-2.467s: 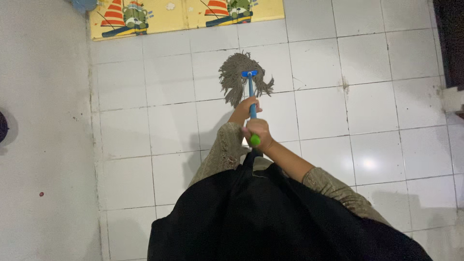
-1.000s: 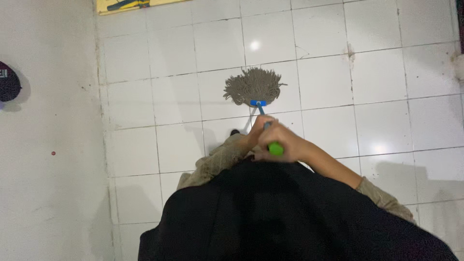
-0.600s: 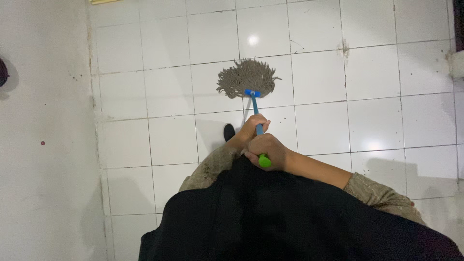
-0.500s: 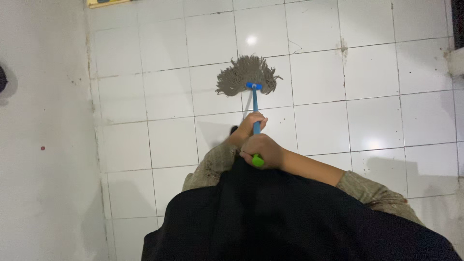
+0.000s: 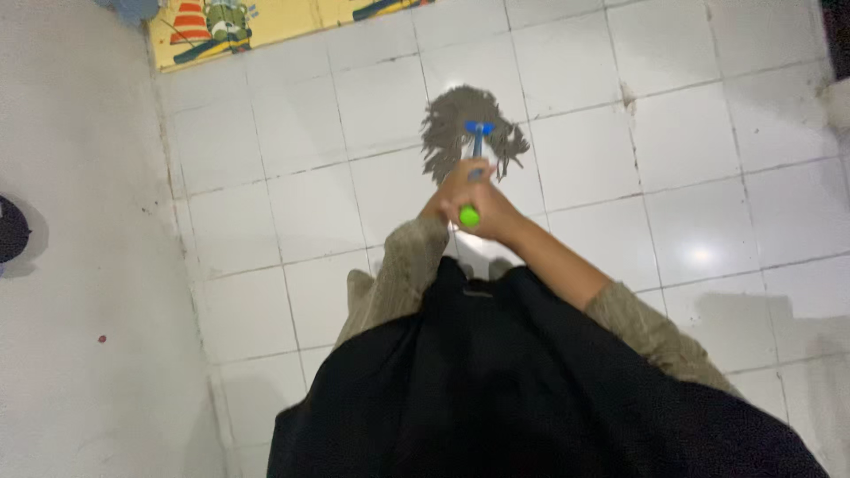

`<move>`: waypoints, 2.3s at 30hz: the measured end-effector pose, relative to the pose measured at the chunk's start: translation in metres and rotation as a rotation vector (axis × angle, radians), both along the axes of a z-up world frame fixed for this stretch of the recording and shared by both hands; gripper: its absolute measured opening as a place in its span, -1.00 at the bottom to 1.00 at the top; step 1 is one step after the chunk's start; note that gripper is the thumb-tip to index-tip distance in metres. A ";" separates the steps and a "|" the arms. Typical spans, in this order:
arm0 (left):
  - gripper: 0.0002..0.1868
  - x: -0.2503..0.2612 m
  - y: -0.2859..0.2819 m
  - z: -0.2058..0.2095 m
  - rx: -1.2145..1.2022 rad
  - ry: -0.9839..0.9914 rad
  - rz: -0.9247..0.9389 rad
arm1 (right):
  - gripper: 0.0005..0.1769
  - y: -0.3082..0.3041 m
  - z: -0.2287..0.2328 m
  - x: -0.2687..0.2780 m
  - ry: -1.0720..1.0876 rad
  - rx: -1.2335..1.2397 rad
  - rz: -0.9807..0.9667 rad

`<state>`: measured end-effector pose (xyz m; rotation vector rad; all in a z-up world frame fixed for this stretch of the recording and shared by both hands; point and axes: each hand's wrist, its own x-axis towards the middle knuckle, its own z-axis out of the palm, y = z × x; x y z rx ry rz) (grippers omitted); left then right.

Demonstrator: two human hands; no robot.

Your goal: The person mops a white tiled floor using a blue and green mop. They move the mop back and forth across the tiles, cleaning the area near a colorful play mat and a skateboard leaning against the wall.

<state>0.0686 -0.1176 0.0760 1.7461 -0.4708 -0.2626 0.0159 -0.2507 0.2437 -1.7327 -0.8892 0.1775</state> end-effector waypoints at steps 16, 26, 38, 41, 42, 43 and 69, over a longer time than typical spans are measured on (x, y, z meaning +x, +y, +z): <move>-0.74 0.124 -0.098 -0.105 -0.090 -0.082 0.211 | -0.60 -0.096 -0.015 0.115 0.040 -0.110 0.069; -0.67 0.141 -0.135 -0.060 -0.086 -0.105 0.340 | -0.61 -0.145 -0.028 0.174 -0.016 -0.143 0.136; -0.43 0.113 -0.158 -0.044 0.370 -0.065 0.173 | -0.54 -0.170 -0.016 0.118 -0.047 -0.064 0.148; -0.47 0.105 -0.154 -0.017 0.449 0.047 0.090 | -0.52 -0.166 0.001 0.104 0.050 -0.058 0.082; -0.49 0.101 -0.154 -0.012 0.495 0.071 0.052 | -0.51 -0.165 0.008 0.097 0.134 -0.095 0.055; -0.57 0.096 -0.153 -0.009 0.480 -0.023 0.053 | -0.52 -0.164 0.015 0.092 0.147 -0.094 0.007; -0.80 -0.104 -0.285 0.023 0.303 -0.184 0.176 | -0.74 -0.299 0.082 -0.065 0.131 -0.007 0.078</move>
